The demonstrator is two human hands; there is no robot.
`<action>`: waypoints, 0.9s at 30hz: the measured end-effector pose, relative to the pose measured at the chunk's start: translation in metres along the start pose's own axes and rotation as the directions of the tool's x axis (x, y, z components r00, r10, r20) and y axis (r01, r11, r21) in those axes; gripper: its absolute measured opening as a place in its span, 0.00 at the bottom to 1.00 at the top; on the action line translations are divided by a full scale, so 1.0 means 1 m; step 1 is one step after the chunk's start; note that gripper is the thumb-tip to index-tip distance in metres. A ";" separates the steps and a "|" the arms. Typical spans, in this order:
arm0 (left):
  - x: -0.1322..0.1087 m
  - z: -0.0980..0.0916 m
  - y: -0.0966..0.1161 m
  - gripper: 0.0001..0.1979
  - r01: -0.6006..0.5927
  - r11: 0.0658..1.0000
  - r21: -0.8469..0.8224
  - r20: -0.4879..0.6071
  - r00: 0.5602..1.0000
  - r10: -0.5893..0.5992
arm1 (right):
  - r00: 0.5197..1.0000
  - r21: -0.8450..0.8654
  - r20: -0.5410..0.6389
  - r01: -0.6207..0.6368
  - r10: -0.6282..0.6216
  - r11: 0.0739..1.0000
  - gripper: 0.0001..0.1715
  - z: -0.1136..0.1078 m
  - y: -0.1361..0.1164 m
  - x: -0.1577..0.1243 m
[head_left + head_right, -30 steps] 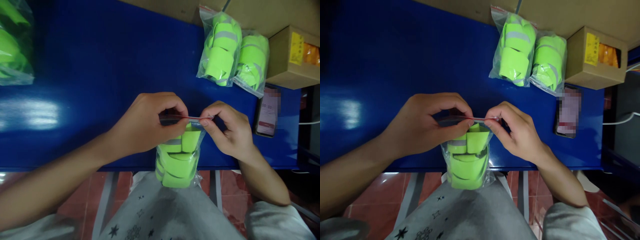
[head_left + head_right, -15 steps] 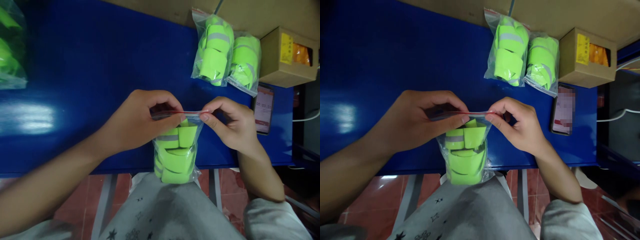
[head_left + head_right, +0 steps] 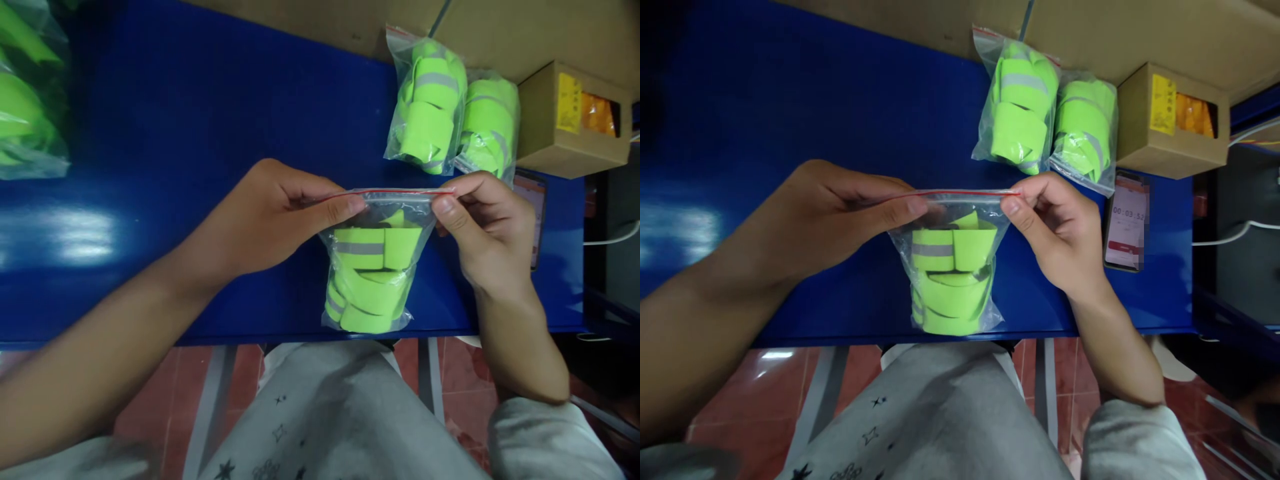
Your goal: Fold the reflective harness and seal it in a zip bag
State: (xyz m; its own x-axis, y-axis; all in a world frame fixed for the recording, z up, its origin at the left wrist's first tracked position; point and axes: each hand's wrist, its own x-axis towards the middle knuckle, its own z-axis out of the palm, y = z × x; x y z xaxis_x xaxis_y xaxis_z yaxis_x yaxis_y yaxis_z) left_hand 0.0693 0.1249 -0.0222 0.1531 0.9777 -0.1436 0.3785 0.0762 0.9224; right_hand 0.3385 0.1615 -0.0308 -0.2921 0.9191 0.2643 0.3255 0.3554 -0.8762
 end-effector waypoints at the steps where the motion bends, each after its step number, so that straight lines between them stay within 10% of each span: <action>1: -0.001 0.000 0.001 0.16 -0.012 1.000 0.003 -0.003 1.000 0.012 | 1.000 0.002 -0.011 0.002 -0.002 1.000 0.06 0.000 0.000 0.000; 23: -0.001 0.001 0.004 0.08 -0.281 0.960 0.015 -0.187 0.942 0.278 | 0.979 -0.020 -0.177 0.094 -0.096 0.995 0.08 0.003 -0.005 -0.002; 27: -0.019 -0.010 0.008 0.12 -0.423 0.841 0.337 -0.201 0.840 0.503 | 0.935 -0.214 -0.272 0.171 -0.227 0.962 0.08 0.000 -0.015 -0.011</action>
State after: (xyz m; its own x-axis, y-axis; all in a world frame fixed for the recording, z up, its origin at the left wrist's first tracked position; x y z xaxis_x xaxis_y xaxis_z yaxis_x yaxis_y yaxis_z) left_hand 0.0599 0.1090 -0.0083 0.1353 0.8995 0.4155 0.5616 -0.4151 0.7157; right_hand 0.3368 0.1461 -0.0208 -0.1021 0.8250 0.5558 0.4554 0.5355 -0.7112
